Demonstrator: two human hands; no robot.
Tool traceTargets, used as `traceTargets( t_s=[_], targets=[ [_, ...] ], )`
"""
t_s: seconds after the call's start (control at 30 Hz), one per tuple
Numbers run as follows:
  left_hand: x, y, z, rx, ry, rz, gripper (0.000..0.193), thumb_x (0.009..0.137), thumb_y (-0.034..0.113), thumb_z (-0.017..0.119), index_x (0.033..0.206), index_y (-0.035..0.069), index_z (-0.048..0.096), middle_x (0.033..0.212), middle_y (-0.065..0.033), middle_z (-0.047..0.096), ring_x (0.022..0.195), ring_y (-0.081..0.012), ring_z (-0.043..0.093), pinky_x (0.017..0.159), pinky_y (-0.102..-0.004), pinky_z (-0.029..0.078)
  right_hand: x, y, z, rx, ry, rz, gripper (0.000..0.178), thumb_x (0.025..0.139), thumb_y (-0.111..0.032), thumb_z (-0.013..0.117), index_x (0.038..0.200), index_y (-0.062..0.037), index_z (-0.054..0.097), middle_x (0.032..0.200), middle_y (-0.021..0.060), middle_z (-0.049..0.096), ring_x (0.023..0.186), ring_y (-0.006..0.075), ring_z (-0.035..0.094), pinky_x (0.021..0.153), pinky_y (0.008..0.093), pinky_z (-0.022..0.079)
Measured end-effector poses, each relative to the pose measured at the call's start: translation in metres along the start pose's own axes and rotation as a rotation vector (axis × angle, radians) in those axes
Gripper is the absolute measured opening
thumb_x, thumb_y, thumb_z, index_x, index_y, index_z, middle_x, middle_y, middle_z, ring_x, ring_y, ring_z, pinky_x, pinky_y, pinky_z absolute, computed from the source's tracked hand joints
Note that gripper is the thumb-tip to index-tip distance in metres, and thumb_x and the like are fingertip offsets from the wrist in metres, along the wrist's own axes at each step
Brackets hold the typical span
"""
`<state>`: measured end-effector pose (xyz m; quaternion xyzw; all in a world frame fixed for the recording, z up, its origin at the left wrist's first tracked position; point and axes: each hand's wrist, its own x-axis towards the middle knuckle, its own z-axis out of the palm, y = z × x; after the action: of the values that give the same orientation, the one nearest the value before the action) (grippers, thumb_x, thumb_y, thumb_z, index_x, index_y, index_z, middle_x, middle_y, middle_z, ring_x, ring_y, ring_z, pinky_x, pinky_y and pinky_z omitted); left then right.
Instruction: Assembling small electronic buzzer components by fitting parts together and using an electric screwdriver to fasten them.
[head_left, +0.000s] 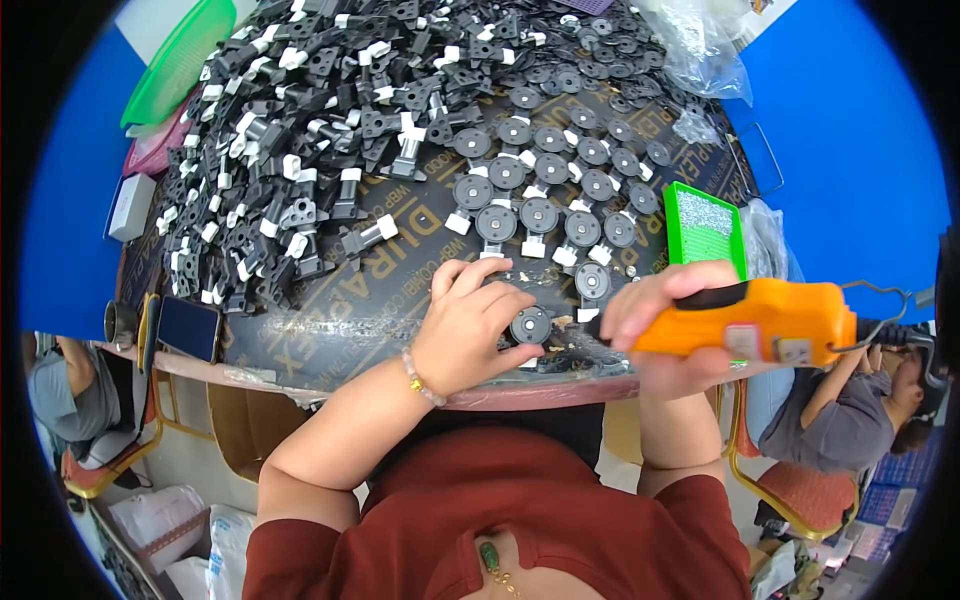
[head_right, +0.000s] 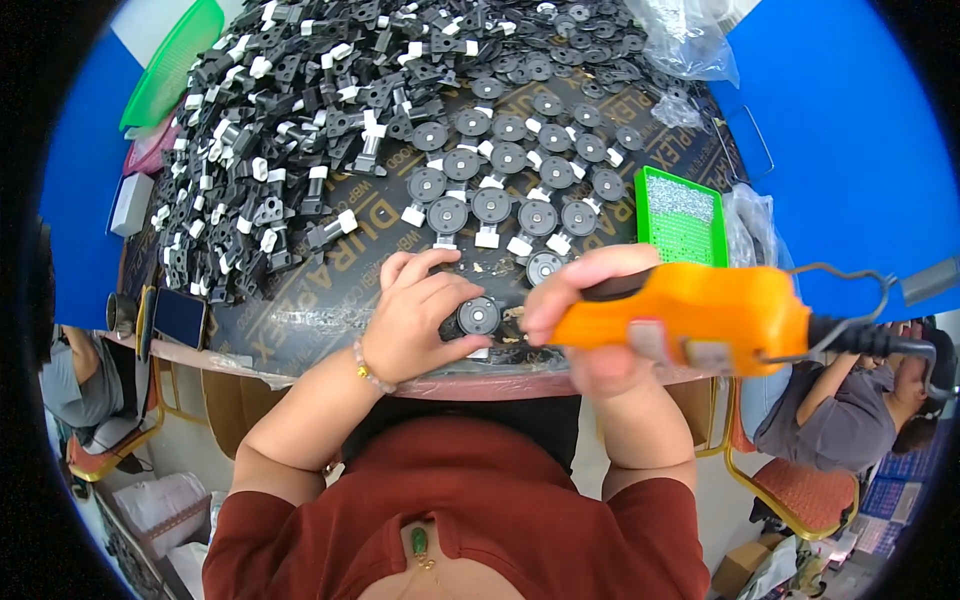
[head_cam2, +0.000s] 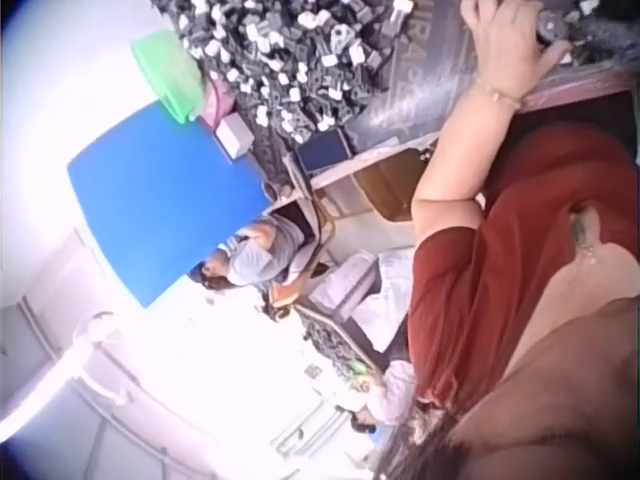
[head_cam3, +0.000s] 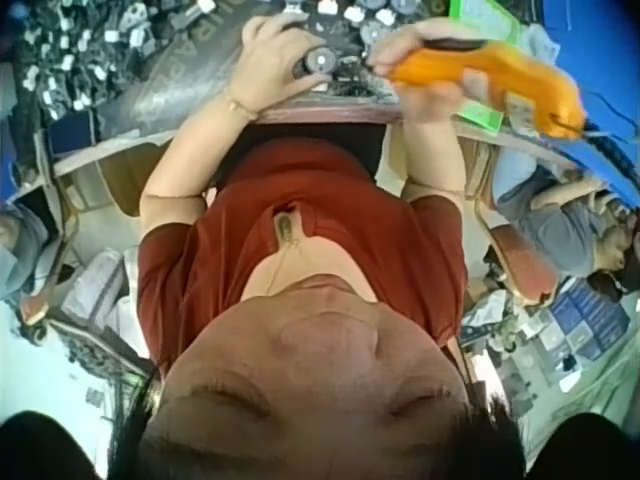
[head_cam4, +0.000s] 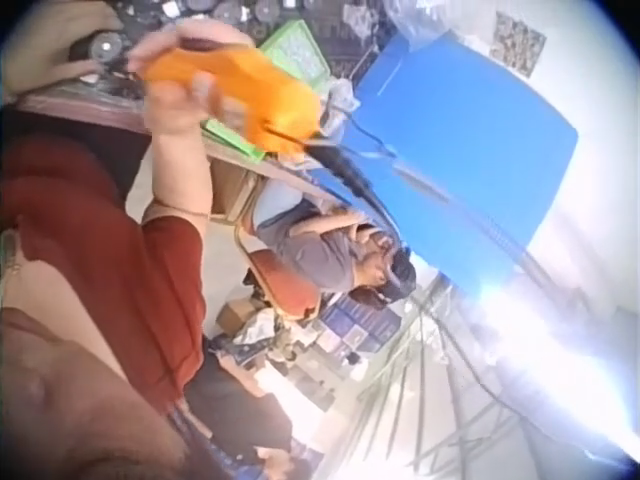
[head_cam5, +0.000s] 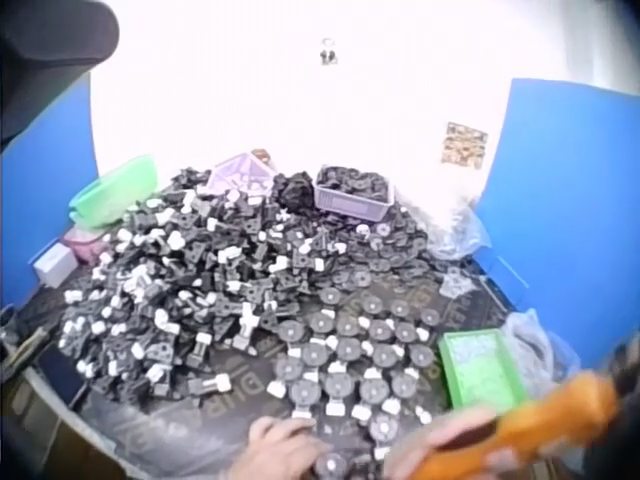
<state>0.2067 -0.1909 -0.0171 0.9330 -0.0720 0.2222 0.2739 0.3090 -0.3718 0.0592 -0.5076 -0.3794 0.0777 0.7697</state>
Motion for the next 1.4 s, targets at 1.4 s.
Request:
traceTargets(
  t_s=[1.4],
  targets=[
    [-0.108, -0.024, -0.193, 0.043, -0.001, -0.484, 0.043, 0.074, 0.023, 0.085, 0.111, 0.007, 0.070, 0.118, -0.0132, 0.067, 0.115, -0.0329, 0.059, 0.102, -0.0432, 0.041, 0.000, -0.030, -0.097, 0.027, 0.076, -0.166, 0.060, 0.096, -0.059, 0.058, 0.121, -0.0047, 0.048, 0.076, 0.0078, 0.060, 0.055, 0.0145, 0.053, 0.049, 0.0280, 0.044]
  ],
)
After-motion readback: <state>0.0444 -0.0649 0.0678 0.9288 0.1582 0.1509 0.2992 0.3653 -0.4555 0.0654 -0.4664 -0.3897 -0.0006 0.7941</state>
